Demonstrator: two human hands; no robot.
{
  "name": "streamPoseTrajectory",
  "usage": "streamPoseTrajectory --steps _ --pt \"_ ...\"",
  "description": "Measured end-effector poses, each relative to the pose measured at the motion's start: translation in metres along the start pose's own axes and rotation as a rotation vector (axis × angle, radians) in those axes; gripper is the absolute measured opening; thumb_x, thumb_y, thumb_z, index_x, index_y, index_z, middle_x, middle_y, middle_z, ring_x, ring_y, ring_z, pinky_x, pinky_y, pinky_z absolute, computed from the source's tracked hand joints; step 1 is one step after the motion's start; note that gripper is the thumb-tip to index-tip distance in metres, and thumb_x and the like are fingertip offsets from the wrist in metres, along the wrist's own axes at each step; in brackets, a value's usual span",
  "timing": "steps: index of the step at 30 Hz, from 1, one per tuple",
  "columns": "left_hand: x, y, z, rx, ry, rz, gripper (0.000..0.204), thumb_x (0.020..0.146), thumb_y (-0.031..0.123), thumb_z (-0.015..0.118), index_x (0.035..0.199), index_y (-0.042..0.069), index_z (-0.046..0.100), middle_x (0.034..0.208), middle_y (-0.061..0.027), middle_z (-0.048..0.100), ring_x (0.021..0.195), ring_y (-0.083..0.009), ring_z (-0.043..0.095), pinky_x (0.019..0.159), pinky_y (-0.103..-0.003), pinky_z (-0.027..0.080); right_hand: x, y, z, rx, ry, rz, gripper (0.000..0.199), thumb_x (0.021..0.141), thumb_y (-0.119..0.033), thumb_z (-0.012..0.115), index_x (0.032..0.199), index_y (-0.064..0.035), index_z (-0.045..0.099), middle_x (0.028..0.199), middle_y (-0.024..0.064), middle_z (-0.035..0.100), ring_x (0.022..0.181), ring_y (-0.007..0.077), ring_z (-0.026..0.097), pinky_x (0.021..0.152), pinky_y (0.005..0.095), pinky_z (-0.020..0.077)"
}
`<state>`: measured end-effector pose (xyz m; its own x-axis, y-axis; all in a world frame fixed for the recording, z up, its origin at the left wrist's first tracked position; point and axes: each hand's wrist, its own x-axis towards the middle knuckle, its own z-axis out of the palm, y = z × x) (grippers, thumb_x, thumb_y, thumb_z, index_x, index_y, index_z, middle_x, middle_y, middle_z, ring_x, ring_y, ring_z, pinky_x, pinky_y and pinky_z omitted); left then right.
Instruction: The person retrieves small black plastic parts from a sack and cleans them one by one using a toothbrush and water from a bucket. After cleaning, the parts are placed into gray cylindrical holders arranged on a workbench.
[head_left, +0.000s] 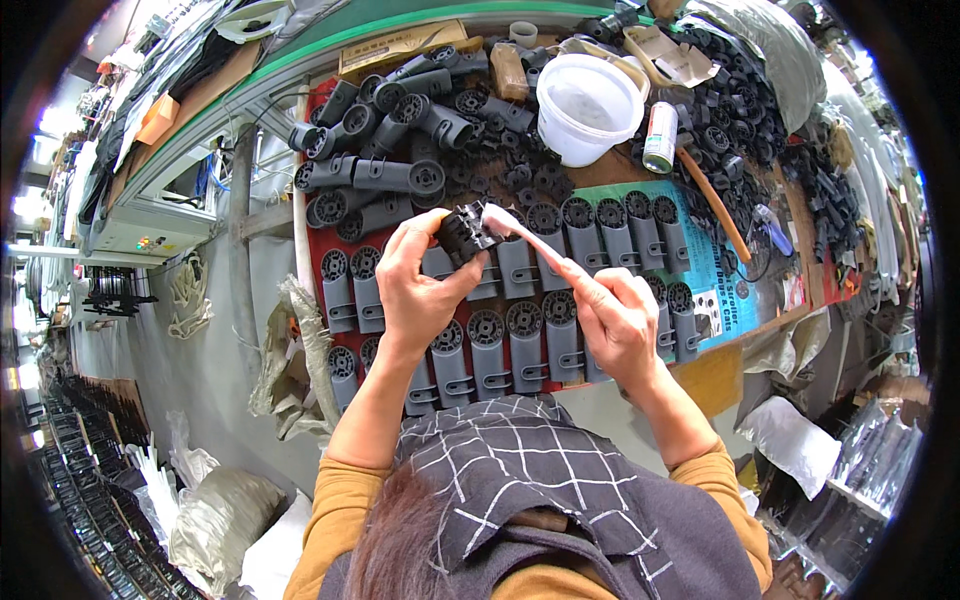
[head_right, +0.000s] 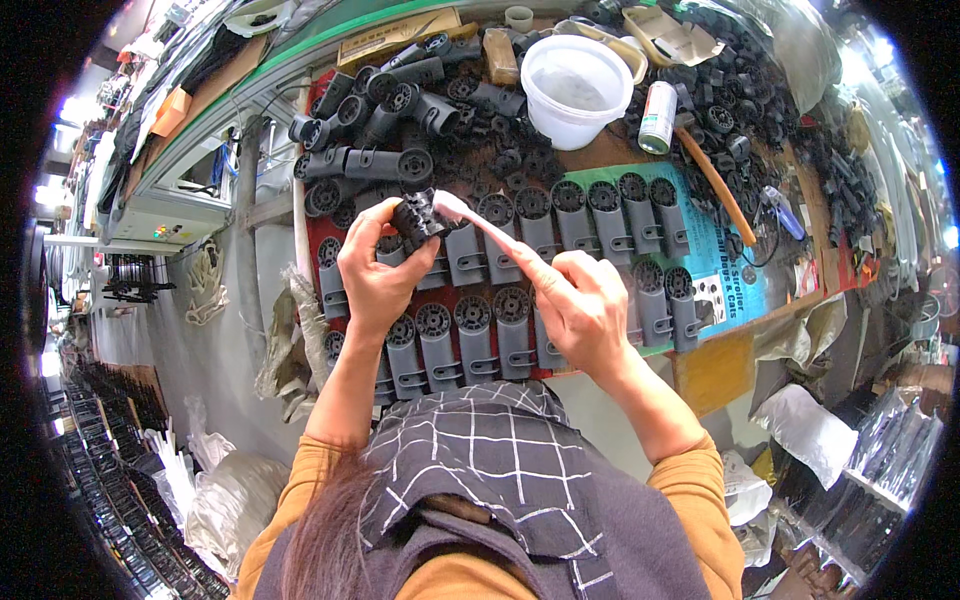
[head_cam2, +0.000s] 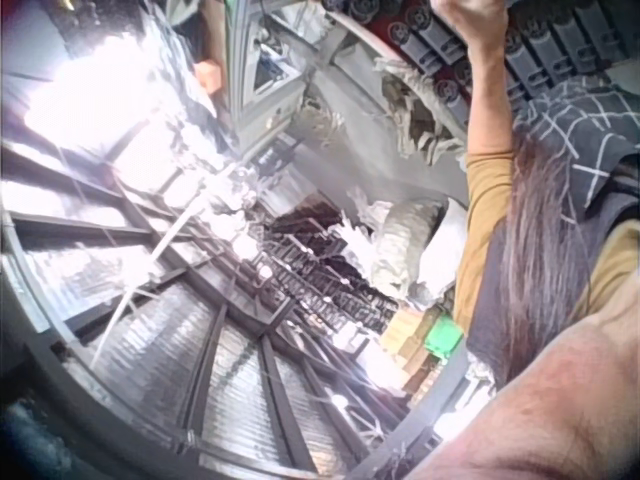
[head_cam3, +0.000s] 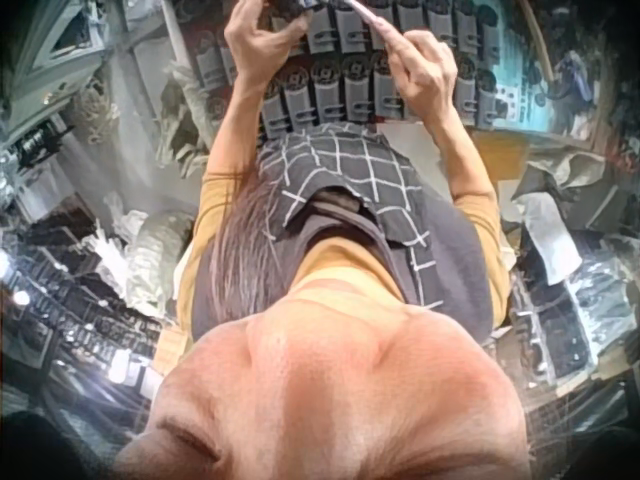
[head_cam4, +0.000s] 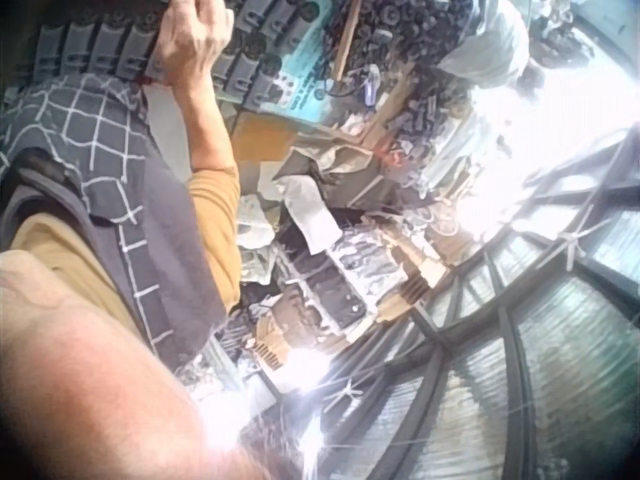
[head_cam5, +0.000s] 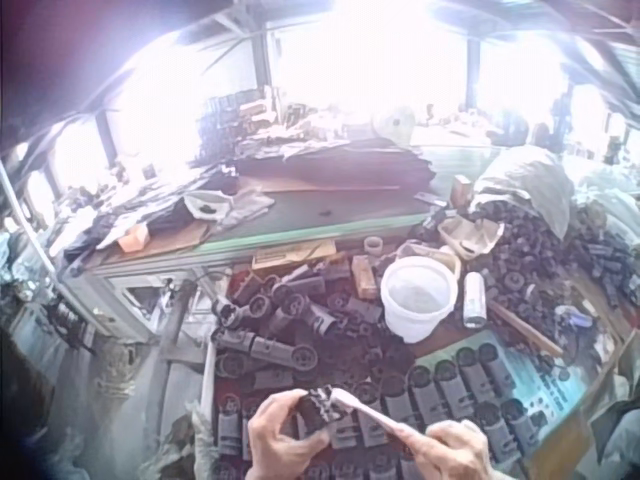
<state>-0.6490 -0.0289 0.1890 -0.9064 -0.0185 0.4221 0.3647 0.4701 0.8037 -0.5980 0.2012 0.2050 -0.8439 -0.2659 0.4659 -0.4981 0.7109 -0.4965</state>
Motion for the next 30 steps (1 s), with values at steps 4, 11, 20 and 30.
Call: streamPoseTrajectory --steps 4,11,20,30 --pt "-0.004 0.008 -0.005 0.039 0.007 0.003 0.046 0.064 0.009 0.080 0.106 -0.003 0.063 0.099 -0.0137 0.066 0.091 -0.0242 0.064 0.084 -0.032 0.050 0.003 -0.005 0.006 0.055 0.036 -0.077 0.052 0.074 0.000 0.062 0.125 -0.0105 0.064 0.074 0.0047 0.054 0.064 0.0213 0.053 0.060 0.0336 0.0414" --pt "-0.005 0.009 -0.012 0.028 0.011 0.025 0.046 0.064 0.007 0.079 0.106 -0.004 0.063 0.101 -0.0135 0.066 0.093 -0.0249 0.064 0.086 -0.033 0.049 0.007 -0.007 0.013 0.066 0.140 -0.197 0.054 0.072 0.001 0.062 0.125 -0.0114 0.064 0.071 0.0038 0.053 0.061 0.0192 0.052 0.058 0.0319 0.0398" --pt "-0.011 -0.010 -0.006 -0.848 -0.038 -0.490 0.034 0.083 0.004 0.067 0.116 -0.002 0.060 0.108 -0.0070 0.065 0.098 -0.0138 0.062 0.091 -0.029 0.049 -0.006 -0.011 0.021 0.059 0.163 -0.053 0.055 0.070 0.000 0.063 0.123 -0.0126 0.066 0.072 0.0029 0.056 0.062 0.0162 0.053 0.057 0.0302 0.0380" --pt "-0.021 -0.017 -0.005 -1.743 -0.140 -1.087 0.050 0.085 0.038 0.069 0.109 -0.005 0.061 0.103 -0.0128 0.067 0.096 -0.0238 0.065 0.090 -0.036 0.054 -0.006 -0.013 0.038 0.003 0.102 0.109 0.053 0.070 -0.002 0.063 0.122 -0.0118 0.066 0.070 0.0007 0.053 0.060 0.0156 0.051 0.058 0.0300 0.0381"
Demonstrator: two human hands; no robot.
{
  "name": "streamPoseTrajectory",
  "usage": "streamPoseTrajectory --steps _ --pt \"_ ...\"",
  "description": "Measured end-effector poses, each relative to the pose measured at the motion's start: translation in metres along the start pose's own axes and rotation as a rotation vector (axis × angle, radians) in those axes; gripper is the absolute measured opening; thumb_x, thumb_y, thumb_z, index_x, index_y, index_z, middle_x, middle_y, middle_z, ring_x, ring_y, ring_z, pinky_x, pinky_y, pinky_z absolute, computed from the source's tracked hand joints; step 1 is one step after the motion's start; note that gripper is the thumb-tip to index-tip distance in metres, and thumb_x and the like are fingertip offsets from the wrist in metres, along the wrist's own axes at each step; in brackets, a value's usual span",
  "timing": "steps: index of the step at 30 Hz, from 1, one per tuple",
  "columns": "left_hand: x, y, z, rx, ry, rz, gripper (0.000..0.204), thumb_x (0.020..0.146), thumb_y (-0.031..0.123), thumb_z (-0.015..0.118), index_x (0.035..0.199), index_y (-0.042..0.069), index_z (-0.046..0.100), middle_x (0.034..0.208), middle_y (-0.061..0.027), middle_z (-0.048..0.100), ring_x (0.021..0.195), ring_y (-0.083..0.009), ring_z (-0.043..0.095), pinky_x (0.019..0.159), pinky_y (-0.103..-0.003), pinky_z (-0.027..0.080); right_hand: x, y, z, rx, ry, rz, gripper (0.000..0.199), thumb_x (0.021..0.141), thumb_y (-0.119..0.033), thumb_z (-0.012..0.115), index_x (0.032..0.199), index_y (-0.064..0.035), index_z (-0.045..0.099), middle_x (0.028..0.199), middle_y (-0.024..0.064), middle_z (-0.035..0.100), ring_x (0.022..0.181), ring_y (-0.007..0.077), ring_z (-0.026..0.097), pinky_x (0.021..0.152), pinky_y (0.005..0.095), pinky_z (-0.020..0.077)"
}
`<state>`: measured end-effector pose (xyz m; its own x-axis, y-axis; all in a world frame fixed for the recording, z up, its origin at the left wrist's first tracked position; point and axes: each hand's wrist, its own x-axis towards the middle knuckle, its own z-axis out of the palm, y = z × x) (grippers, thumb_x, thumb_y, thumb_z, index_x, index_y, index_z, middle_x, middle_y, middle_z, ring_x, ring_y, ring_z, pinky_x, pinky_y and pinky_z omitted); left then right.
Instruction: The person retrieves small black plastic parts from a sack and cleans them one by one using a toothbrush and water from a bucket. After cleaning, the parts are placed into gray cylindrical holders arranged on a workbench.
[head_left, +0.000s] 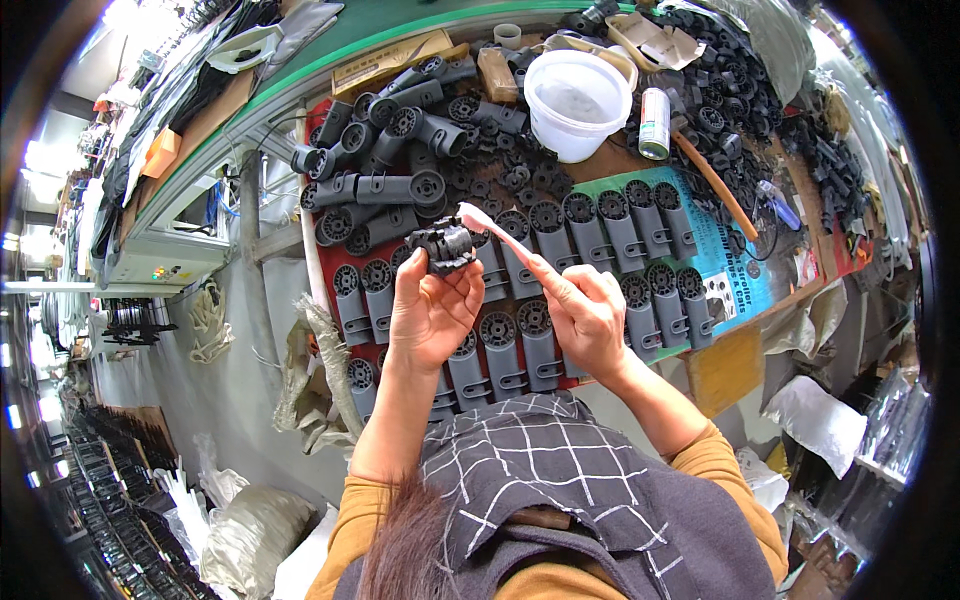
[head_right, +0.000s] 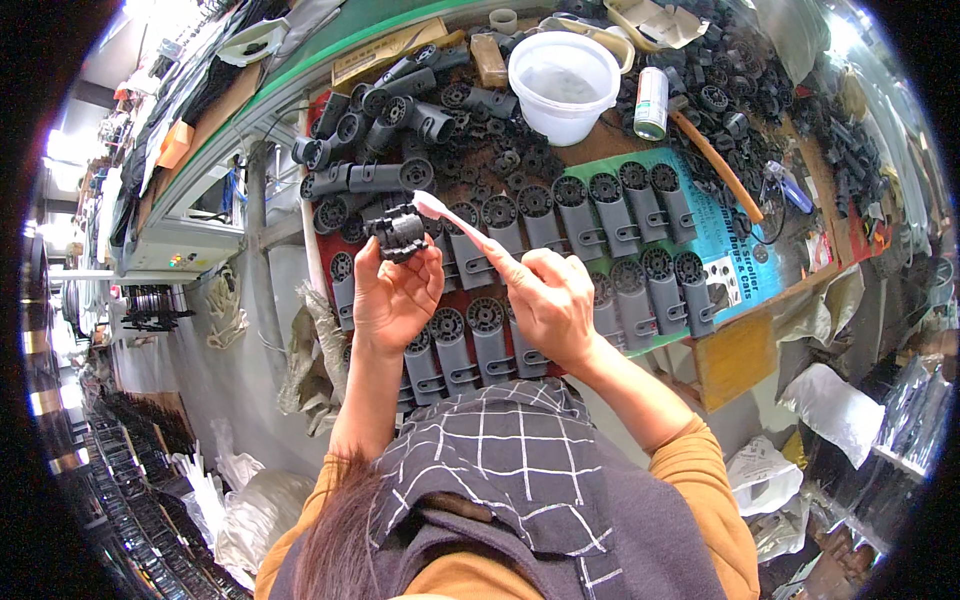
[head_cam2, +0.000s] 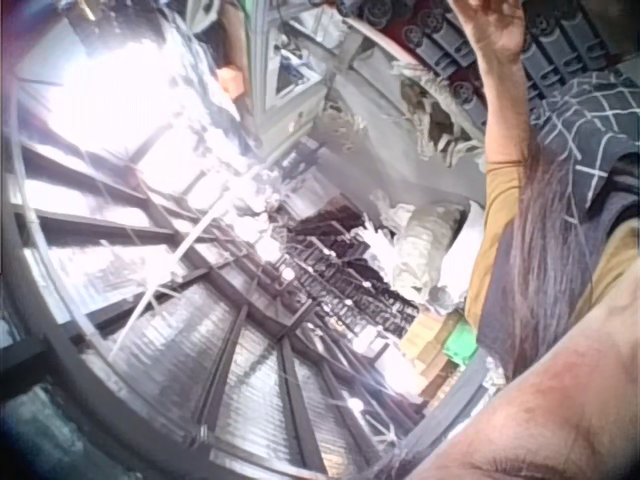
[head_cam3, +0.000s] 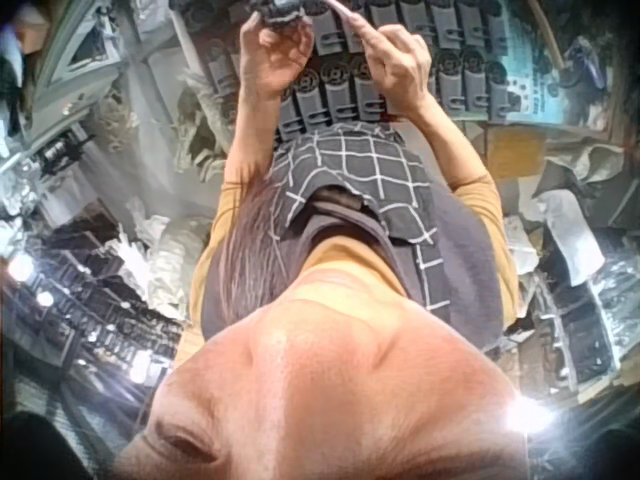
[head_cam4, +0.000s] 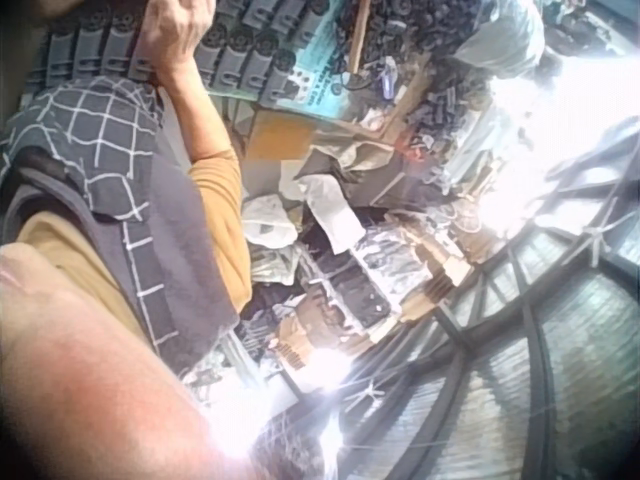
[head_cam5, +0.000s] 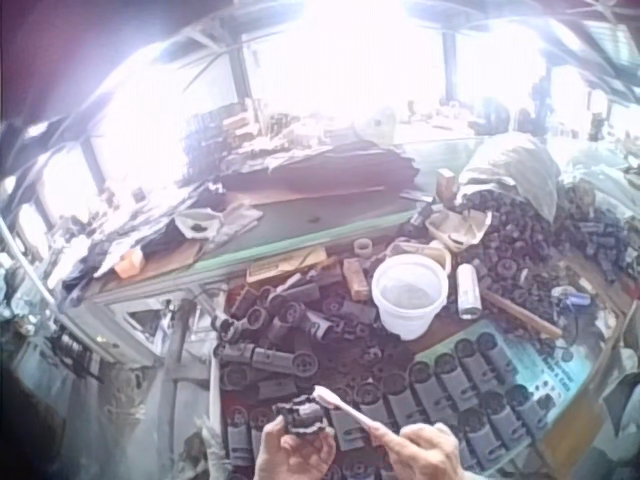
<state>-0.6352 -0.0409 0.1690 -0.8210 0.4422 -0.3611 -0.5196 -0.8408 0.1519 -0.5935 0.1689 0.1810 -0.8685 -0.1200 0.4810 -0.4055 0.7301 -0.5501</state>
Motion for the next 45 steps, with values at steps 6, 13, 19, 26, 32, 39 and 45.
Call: streamPoseTrajectory --steps 6,13,19,26,32,39,45 --pt "0.001 0.004 -0.001 -0.085 0.050 -0.041 0.049 0.084 0.037 0.071 0.109 -0.004 0.060 0.099 -0.0139 0.066 0.094 -0.0240 0.065 0.088 -0.035 0.055 -0.003 0.010 0.002 0.005 -0.032 -0.082 0.047 0.076 -0.001 0.063 0.122 -0.0088 0.065 0.072 0.0035 0.055 0.062 0.0193 0.052 0.059 0.0314 0.0401" --pt "0.004 -0.024 0.008 0.334 0.016 0.325 0.028 0.091 0.014 0.062 0.117 0.003 0.057 0.109 -0.0082 0.064 0.100 -0.0177 0.063 0.093 -0.031 0.050 0.018 -0.015 0.020 0.785 -0.054 0.476 0.048 0.084 -0.016 0.070 0.127 -0.0008 0.053 0.071 0.0011 0.052 0.065 0.0074 0.047 0.060 0.0256 0.0430" --pt "-0.003 -0.001 0.026 0.982 0.080 0.102 0.035 0.083 0.007 0.067 0.115 0.002 0.054 0.101 -0.0027 0.060 0.094 -0.0094 0.059 0.085 -0.026 0.049 0.037 -0.008 0.010 0.823 -0.333 0.558 0.039 0.080 -0.023 0.076 0.109 -0.0022 0.060 0.065 -0.0027 0.046 0.061 0.0050 0.043 0.054 0.0231 0.0376" --pt "0.001 0.024 0.007 0.718 0.007 0.104 0.042 0.081 0.019 0.069 0.117 0.000 0.058 0.106 -0.0089 0.065 0.098 -0.0188 0.063 0.090 -0.033 0.050 0.023 -0.004 0.008 0.573 -0.185 0.319 0.033 0.092 -0.019 0.059 0.123 -0.0084 0.058 0.106 0.0176 0.065 0.091 0.0325 0.066 0.075 0.0360 0.0516" --pt "-0.003 0.011 -0.011 -0.032 0.019 -0.077 0.053 0.079 0.036 0.073 0.109 -0.006 0.062 0.102 -0.0168 0.065 0.099 -0.0259 0.061 0.090 -0.034 0.050 0.001 0.003 0.023 0.269 -0.045 0.013 0.046 0.087 -0.011 0.063 0.132 -0.0110 0.056 0.066 0.0077 0.057 0.057 0.0244 0.057 0.053 0.0365 0.0437" --pt "-0.004 -0.002 -0.004 -0.082 0.083 -0.083 0.043 0.080 0.035 0.073 0.096 -0.005 0.065 0.094 -0.0124 0.066 0.091 -0.0227 0.062 0.082 -0.032 0.052 0.002 0.005 0.016 0.075 -0.141 -0.106 0.045 0.086 -0.015 0.064 0.131 -0.0124 0.058 0.064 0.0033 0.054 0.057 0.0201 0.053 0.055 0.0337 0.0388" --pt "-0.010 -0.007 0.019 -0.266 0.204 -0.042 0.042 0.080 0.035 0.073 0.098 -0.002 0.064 0.098 -0.0092 0.065 0.095 -0.0216 0.059 0.082 -0.034 0.047 0.002 0.006 0.024 0.167 0.047 -0.008 0.040 0.086 -0.008 0.063 0.126 -0.0107 0.061 0.067 0.0051 0.057 0.056 0.0208 0.054 0.055 0.0341 0.0421"
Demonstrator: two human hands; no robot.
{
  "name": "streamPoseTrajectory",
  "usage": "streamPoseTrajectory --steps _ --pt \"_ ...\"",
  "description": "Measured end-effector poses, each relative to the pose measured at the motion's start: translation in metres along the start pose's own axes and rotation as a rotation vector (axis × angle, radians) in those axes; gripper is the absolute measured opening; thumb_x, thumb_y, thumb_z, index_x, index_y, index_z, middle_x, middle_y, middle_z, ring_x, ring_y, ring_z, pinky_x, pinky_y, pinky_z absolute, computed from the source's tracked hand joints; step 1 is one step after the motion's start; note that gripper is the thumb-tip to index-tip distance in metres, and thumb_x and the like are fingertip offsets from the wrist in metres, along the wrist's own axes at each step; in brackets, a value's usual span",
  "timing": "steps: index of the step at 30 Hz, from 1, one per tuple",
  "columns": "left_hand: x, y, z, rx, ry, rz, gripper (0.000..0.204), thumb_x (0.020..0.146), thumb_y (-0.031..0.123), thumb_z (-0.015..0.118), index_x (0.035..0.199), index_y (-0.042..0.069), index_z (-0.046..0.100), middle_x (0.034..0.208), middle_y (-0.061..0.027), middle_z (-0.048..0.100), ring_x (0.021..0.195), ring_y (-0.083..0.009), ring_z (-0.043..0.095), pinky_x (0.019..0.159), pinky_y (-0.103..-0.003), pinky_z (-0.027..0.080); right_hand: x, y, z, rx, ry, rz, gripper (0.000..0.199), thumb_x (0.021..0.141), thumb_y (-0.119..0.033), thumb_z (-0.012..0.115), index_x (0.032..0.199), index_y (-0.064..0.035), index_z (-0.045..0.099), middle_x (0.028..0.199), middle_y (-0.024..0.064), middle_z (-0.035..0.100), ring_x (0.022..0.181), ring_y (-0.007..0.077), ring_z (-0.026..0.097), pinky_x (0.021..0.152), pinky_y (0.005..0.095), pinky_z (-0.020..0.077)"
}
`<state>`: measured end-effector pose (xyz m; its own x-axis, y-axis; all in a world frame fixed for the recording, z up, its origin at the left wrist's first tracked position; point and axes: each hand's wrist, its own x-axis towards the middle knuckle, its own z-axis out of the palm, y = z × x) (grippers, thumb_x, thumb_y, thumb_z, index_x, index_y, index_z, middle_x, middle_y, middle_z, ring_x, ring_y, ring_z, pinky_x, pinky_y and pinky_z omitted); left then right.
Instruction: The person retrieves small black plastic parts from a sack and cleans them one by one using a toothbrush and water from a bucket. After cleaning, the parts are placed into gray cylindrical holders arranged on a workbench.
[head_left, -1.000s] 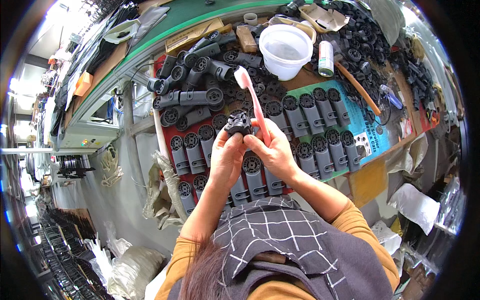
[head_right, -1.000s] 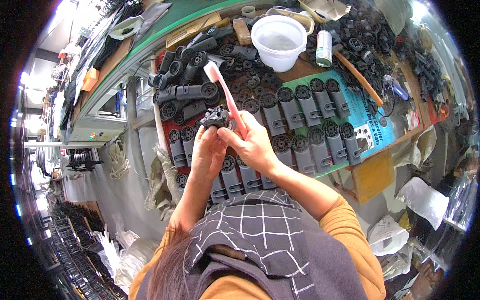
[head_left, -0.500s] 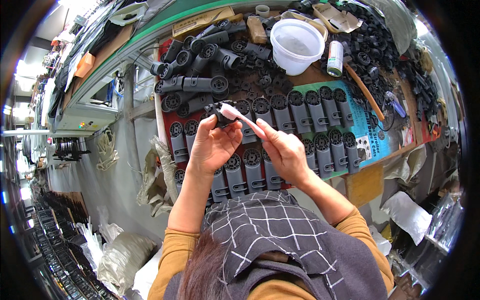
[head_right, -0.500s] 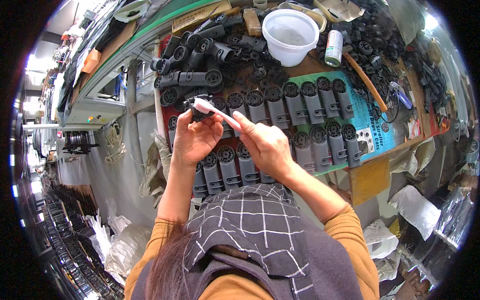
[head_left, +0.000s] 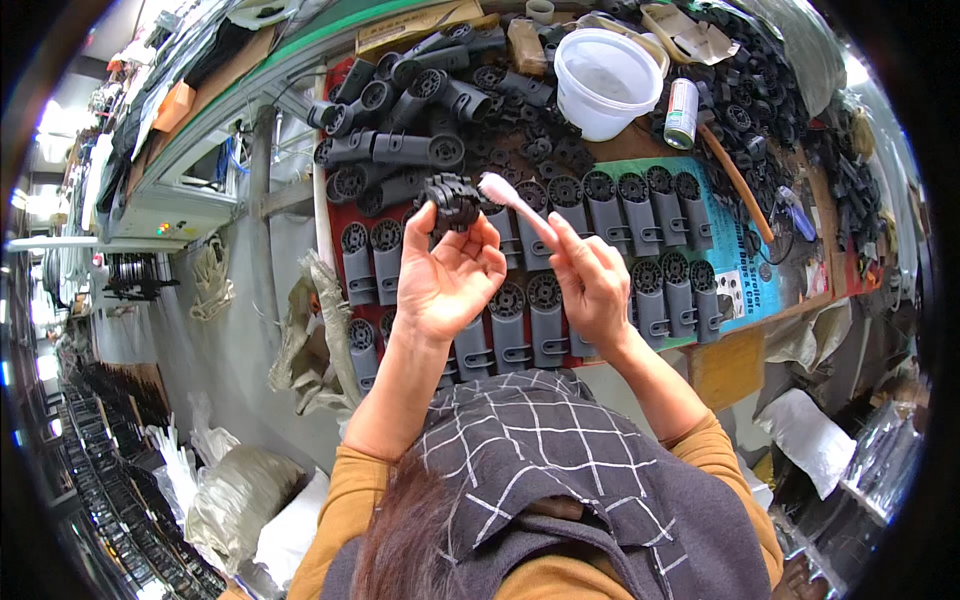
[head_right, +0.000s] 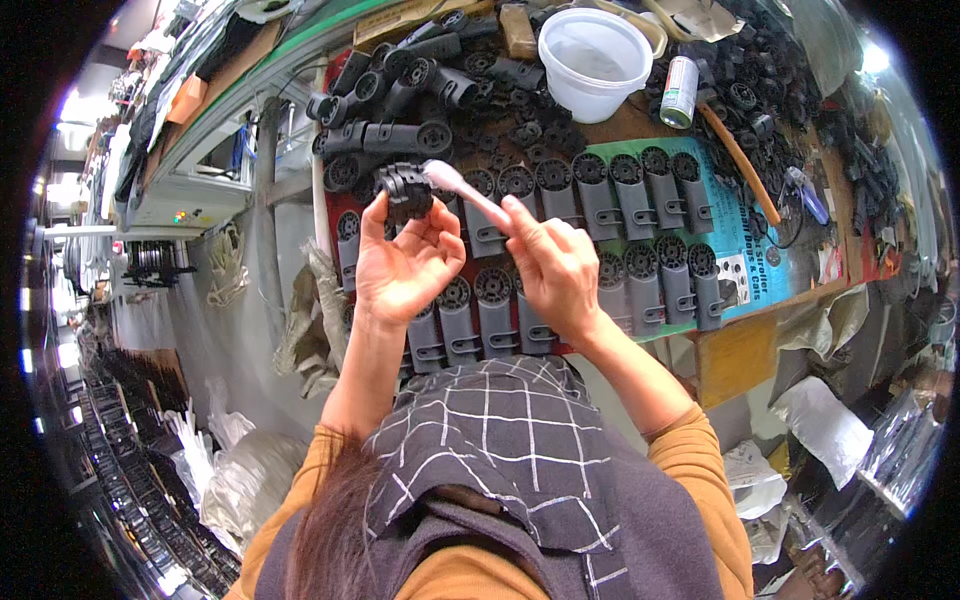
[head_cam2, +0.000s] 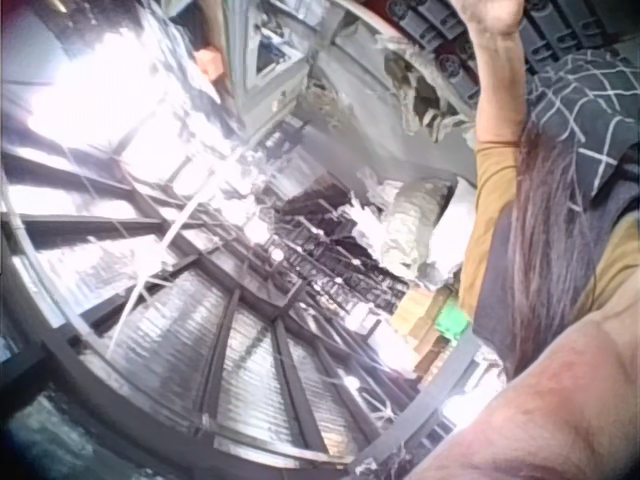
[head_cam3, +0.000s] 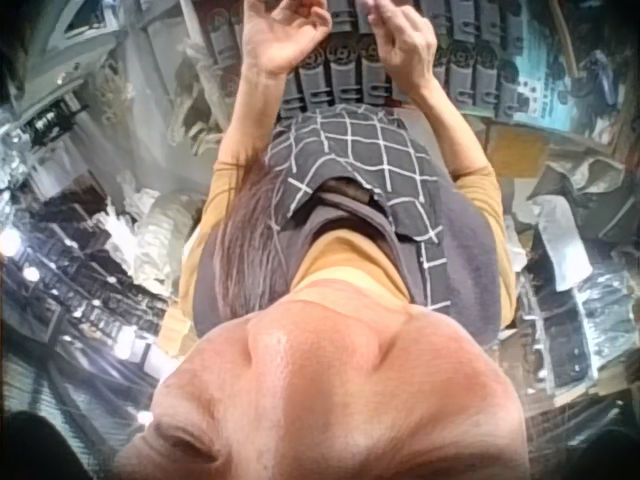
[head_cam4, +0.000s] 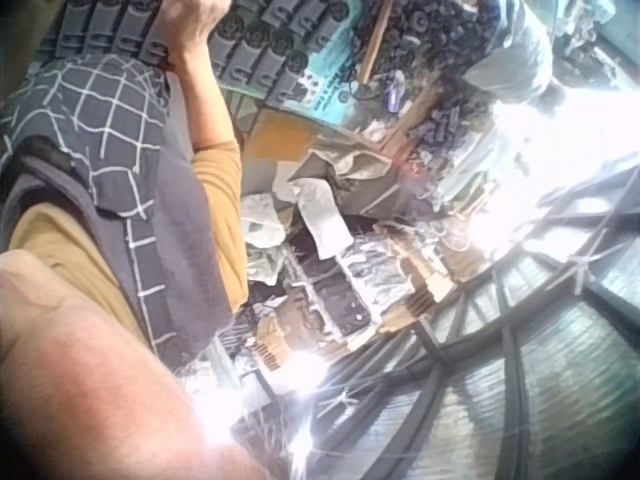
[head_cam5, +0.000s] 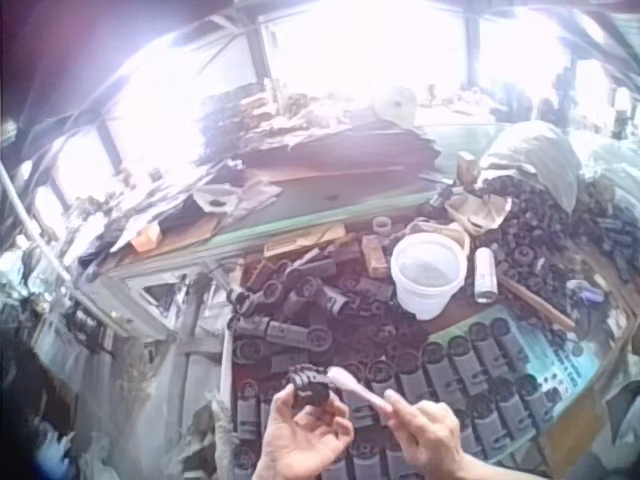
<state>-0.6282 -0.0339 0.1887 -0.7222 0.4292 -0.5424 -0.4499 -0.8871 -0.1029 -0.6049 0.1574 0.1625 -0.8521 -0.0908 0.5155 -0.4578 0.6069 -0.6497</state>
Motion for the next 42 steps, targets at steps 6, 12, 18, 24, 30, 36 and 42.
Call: streamPoseTrajectory --steps 6,12,18,24,30,36,42 --pt "-0.012 -0.012 0.016 -0.006 0.001 -0.014 0.039 0.077 0.040 0.075 0.096 0.008 0.062 0.096 -0.0004 0.062 0.094 -0.0142 0.057 0.079 -0.034 0.041 -0.010 0.002 -0.001 -0.083 -0.036 -0.069 0.046 0.080 -0.001 0.067 0.124 -0.0114 0.064 0.075 0.0054 0.057 0.066 0.0199 0.056 0.060 0.0315 0.0474" --pt "-0.014 -0.016 0.018 0.082 -0.014 -0.001 0.038 0.078 0.043 0.073 0.097 0.011 0.064 0.096 0.0002 0.064 0.097 -0.0144 0.058 0.081 -0.036 0.041 -0.006 0.001 -0.004 0.018 -0.034 -0.060 0.045 0.079 -0.004 0.069 0.123 -0.0143 0.065 0.076 0.0039 0.054 0.062 0.0177 0.052 0.054 0.0293 0.0448" --pt "-0.016 -0.011 0.013 0.075 -0.018 0.003 0.034 0.078 0.042 0.071 0.096 0.014 0.065 0.096 0.0002 0.064 0.097 -0.0146 0.056 0.083 -0.038 0.040 0.000 -0.005 -0.008 0.001 -0.175 -0.074 0.047 0.083 -0.004 0.065 0.129 -0.0148 0.061 0.075 0.0063 0.056 0.062 0.0204 0.056 0.056 0.0310 0.0471" --pt "-0.009 0.004 -0.011 -0.007 -0.057 0.047 0.039 0.077 0.040 0.073 0.097 0.008 0.064 0.101 -0.0010 0.062 0.099 -0.0152 0.054 0.084 -0.038 0.036 0.006 0.002 -0.016 0.142 -0.164 -0.024 0.045 0.082 0.001 0.065 0.125 -0.0086 0.062 0.082 0.0073 0.063 0.066 0.0200 0.056 0.060 0.0313 0.0482" --pt "-0.029 0.017 -0.064 0.360 0.019 0.411 0.019 0.090 0.015 0.065 0.103 0.002 0.061 0.104 -0.0091 0.065 0.102 -0.0198 0.063 0.091 -0.028 0.053 0.107 0.139 -0.039 -0.313 -0.008 0.144 0.039 0.076 -0.003 0.056 0.115 -0.0034 0.063 0.086 0.0152 0.063 0.077 0.0262 0.060 0.073 0.0363 0.0486" --pt "-0.062 0.015 -0.112 0.516 0.022 0.554 0.016 0.090 0.006 0.062 0.105 0.002 0.062 0.102 -0.0072 0.066 0.100 -0.0199 0.065 0.088 -0.026 0.054 0.174 0.169 -0.031 -0.777 0.045 0.010 0.023 0.082 -0.019 0.066 0.101 -0.0065 0.068 0.095 0.0170 0.067 0.095 0.0319 0.061 0.088 0.0439 0.0442" --pt "-0.067 0.048 -0.121 0.521 -0.067 0.492 0.035 0.090 0.006 0.062 0.122 -0.003 0.054 0.116 -0.0119 0.063 0.110 -0.0230 0.061 0.100 -0.032 0.049 0.061 -0.010 0.077 0.425 -0.646 0.124 0.018 0.078 -0.019 0.071 0.086 -0.0032 0.072 0.081 0.0108 0.067 0.080 0.0233 0.059 0.073 0.0370 0.0463"
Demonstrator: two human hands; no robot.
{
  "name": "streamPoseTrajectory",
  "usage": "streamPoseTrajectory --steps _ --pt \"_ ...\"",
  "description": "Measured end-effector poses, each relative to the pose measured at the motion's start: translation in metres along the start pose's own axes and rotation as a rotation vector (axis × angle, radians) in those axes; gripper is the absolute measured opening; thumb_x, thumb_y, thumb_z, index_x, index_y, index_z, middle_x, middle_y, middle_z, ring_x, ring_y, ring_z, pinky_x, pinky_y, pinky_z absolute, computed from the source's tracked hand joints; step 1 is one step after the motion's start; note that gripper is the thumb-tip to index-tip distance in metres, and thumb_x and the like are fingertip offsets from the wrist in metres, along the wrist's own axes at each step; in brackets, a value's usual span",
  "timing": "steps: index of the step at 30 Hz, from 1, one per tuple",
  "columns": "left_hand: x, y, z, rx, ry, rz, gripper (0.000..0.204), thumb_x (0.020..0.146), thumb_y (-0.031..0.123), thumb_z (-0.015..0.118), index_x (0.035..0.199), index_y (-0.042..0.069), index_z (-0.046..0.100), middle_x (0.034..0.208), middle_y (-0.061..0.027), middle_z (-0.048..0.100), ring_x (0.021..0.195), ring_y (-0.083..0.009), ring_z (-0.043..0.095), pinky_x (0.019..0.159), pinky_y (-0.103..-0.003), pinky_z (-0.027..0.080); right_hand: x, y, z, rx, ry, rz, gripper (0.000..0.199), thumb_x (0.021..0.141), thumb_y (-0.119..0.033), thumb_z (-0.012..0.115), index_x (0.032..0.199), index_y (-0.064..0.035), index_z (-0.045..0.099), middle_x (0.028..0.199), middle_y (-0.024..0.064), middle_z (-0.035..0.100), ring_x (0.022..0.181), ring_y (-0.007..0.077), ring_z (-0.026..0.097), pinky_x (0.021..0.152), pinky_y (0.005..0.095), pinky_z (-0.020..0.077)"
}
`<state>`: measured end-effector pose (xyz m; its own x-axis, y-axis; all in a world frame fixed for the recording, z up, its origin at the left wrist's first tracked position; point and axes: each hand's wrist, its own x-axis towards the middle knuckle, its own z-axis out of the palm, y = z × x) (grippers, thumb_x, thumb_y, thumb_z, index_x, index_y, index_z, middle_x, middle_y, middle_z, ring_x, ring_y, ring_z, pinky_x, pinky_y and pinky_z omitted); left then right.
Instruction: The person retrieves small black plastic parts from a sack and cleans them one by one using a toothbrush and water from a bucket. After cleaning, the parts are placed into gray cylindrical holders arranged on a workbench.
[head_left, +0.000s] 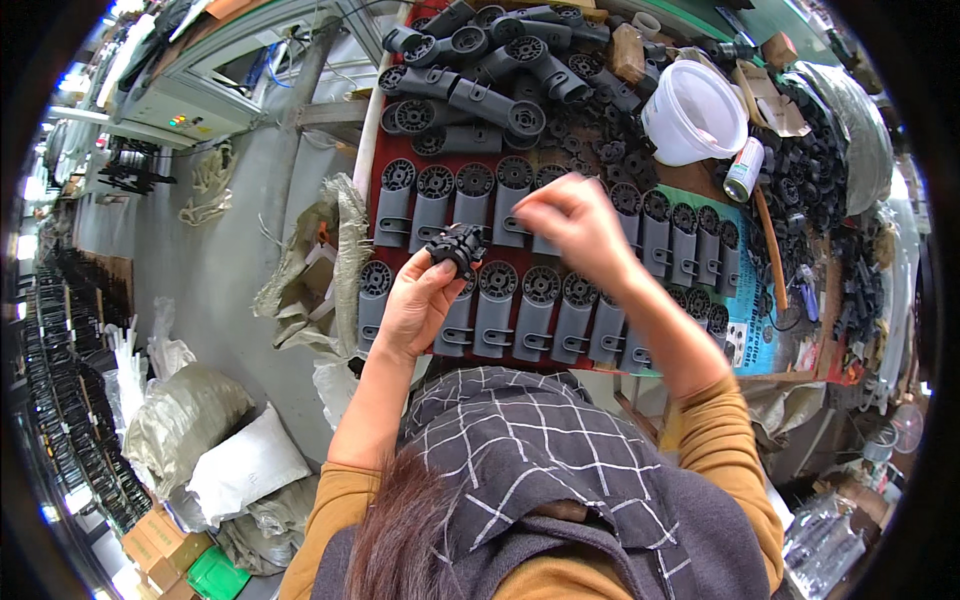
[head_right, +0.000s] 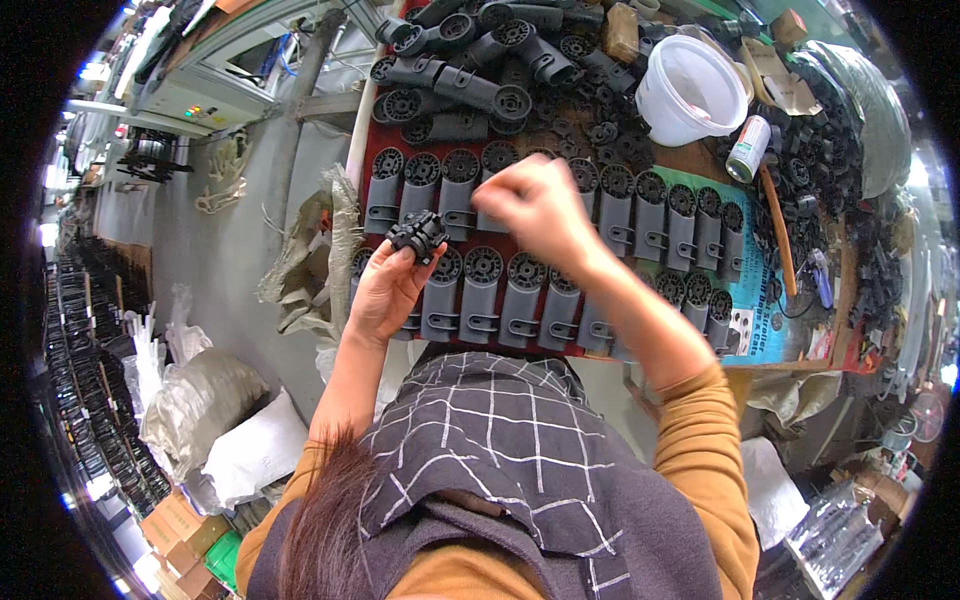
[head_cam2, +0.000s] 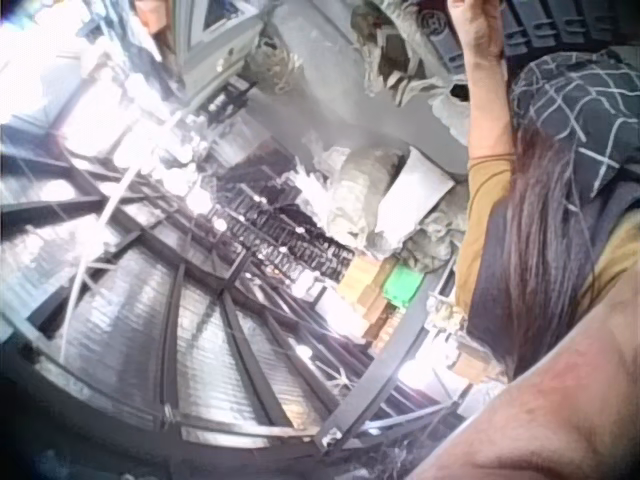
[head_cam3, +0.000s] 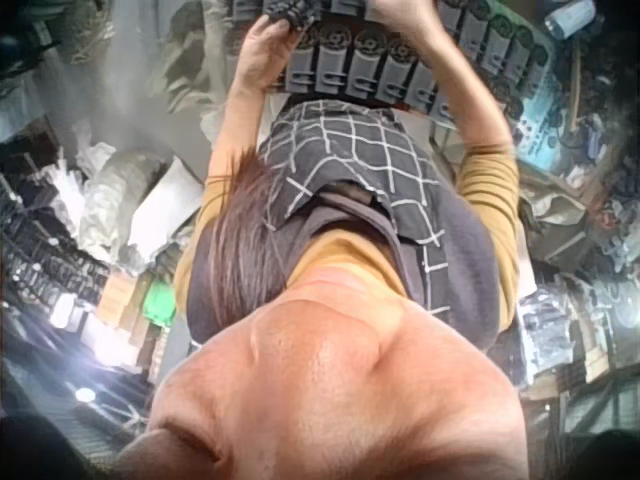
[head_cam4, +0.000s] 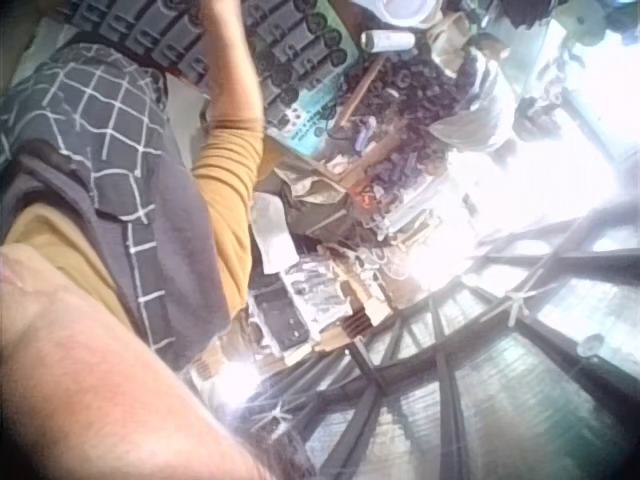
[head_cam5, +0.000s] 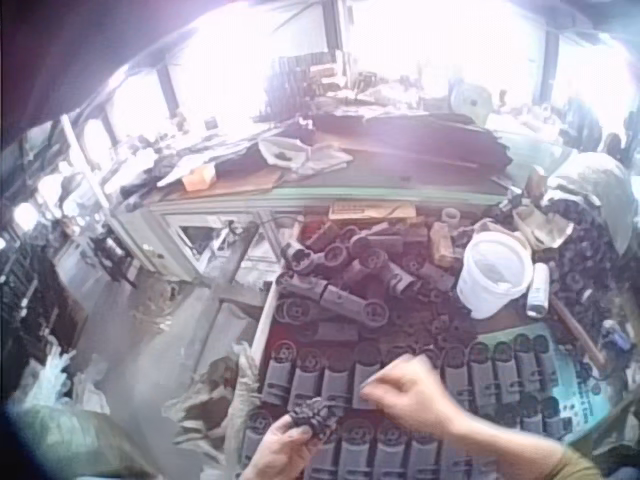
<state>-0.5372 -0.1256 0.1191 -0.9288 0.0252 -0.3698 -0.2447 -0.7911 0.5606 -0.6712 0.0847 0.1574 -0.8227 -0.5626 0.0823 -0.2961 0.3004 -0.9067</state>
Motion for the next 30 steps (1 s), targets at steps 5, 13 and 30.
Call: streamPoseTrajectory --steps 5,13,30 --pt "0.006 0.028 -0.032 -0.056 -0.021 -0.054 0.042 0.087 0.006 0.065 0.126 -0.003 0.053 0.118 -0.0101 0.062 0.111 -0.0182 0.060 0.102 -0.033 0.047 0.021 -0.023 0.075 -0.016 -0.126 0.201 0.017 0.084 -0.012 0.070 0.092 0.0032 0.068 0.090 0.0049 0.056 0.087 0.0132 0.055 0.075 0.0264 0.0474" --pt "0.002 0.050 -0.104 -0.166 0.110 -0.018 0.029 0.085 0.003 0.064 0.114 0.003 0.060 0.104 -0.0059 0.067 0.098 -0.0171 0.065 0.091 -0.030 0.052 0.077 0.028 0.131 -0.611 0.037 0.149 0.017 0.083 -0.023 0.065 0.095 -0.0110 0.064 0.097 0.0069 0.058 0.098 0.0285 0.049 0.084 0.0403 0.0377" --pt "0.008 0.064 -0.168 -0.285 0.200 0.014 0.030 0.086 0.004 0.065 0.116 0.004 0.060 0.106 -0.0058 0.067 0.097 -0.0143 0.064 0.089 -0.027 0.051 0.115 0.093 0.169 -0.983 -0.087 0.000 0.036 0.072 -0.031 0.076 0.103 -0.0128 0.070 0.099 0.0013 0.058 0.098 0.0222 0.052 0.085 0.0369 0.0344"
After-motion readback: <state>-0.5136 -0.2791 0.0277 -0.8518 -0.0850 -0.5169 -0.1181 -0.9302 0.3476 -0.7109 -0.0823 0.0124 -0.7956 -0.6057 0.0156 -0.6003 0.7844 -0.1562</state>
